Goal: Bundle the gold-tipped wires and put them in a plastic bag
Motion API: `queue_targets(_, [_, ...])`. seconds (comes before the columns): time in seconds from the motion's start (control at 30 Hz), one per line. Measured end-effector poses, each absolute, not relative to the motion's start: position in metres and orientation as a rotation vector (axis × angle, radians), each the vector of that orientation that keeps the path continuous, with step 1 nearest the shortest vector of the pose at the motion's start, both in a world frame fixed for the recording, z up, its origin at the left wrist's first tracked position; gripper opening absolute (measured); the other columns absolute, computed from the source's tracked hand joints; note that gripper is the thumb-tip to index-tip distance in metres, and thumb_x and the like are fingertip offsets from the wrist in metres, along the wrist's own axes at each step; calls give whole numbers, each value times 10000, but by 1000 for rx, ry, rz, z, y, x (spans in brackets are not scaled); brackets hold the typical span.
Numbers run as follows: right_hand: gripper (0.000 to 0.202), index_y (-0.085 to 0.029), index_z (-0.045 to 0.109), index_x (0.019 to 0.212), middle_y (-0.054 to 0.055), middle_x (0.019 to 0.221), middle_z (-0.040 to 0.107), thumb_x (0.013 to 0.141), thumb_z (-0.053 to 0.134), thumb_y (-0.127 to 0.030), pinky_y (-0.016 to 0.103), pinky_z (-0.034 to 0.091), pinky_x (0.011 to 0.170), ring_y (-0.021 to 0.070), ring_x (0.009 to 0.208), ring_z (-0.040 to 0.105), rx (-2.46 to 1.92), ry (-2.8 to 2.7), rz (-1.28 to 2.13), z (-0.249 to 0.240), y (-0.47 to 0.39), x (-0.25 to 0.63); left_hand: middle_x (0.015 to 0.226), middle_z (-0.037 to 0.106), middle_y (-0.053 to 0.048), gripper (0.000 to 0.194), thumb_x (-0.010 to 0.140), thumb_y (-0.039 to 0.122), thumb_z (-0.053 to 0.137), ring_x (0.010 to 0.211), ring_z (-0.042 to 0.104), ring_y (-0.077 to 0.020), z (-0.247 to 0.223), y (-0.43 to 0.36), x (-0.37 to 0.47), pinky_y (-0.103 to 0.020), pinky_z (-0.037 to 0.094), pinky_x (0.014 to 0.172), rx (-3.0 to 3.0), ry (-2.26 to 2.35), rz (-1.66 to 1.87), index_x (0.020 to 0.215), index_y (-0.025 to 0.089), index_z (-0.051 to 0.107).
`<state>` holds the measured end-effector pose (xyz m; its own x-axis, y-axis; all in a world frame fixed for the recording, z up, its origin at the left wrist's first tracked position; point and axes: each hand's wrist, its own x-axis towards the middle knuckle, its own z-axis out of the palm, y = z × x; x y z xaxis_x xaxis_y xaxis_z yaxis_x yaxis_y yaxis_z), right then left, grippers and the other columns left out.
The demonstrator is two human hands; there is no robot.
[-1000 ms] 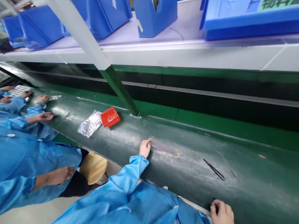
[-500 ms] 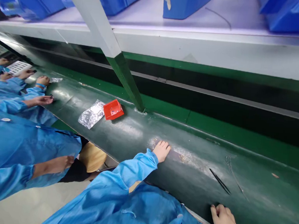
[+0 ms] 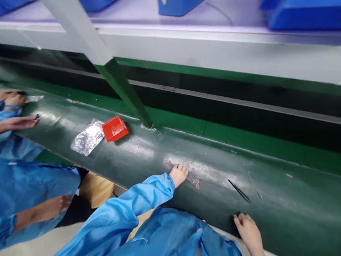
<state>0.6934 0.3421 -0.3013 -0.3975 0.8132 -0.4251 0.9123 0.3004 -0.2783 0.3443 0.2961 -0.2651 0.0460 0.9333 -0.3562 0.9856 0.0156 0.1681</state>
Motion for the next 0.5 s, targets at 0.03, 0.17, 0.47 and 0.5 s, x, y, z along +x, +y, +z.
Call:
queue_targets(0.03, [343, -228, 397, 535, 45, 597, 514, 761, 295, -466, 324, 416, 630, 202, 625, 550, 1604, 2367, -714, -301, 342, 692, 1029, 548, -97, 198, 881, 192, 408, 1008, 487, -216, -266, 296, 344, -397, 411, 829, 1967, 1933, -220, 1012, 115, 535])
queue_targets(0.17, [308, -221, 411, 544, 38, 619, 517, 756, 338, -431, 303, 402, 651, 191, 656, 541, 1671, 2378, -729, -303, 340, 689, 1044, 549, -69, 241, 857, 282, 485, 972, 526, -190, -268, 301, 343, -398, 448, 828, 1951, 1951, -315, 1033, 124, 530])
queue_targets(0.47, [267, -207, 411, 543, 46, 619, 488, 752, 373, -369, 306, 377, 667, 195, 659, 509, 1807, 2434, -762, -305, 331, 683, 1127, 518, -82, 289, 856, 304, 488, 1004, 518, -195, -255, 307, 323, -405, 459, 841, 1772, 1975, -313, 1097, 147, 509])
queue_targets(0.5, [256, -205, 413, 547, 45, 621, 485, 748, 381, -359, 307, 375, 677, 195, 664, 504, 1822, 2441, -772, -305, 330, 682, 1120, 522, -81, 291, 856, 306, 487, 991, 525, -191, -254, 309, 319, -398, 464, 834, 1734, 1964, -295, 1100, 149, 507])
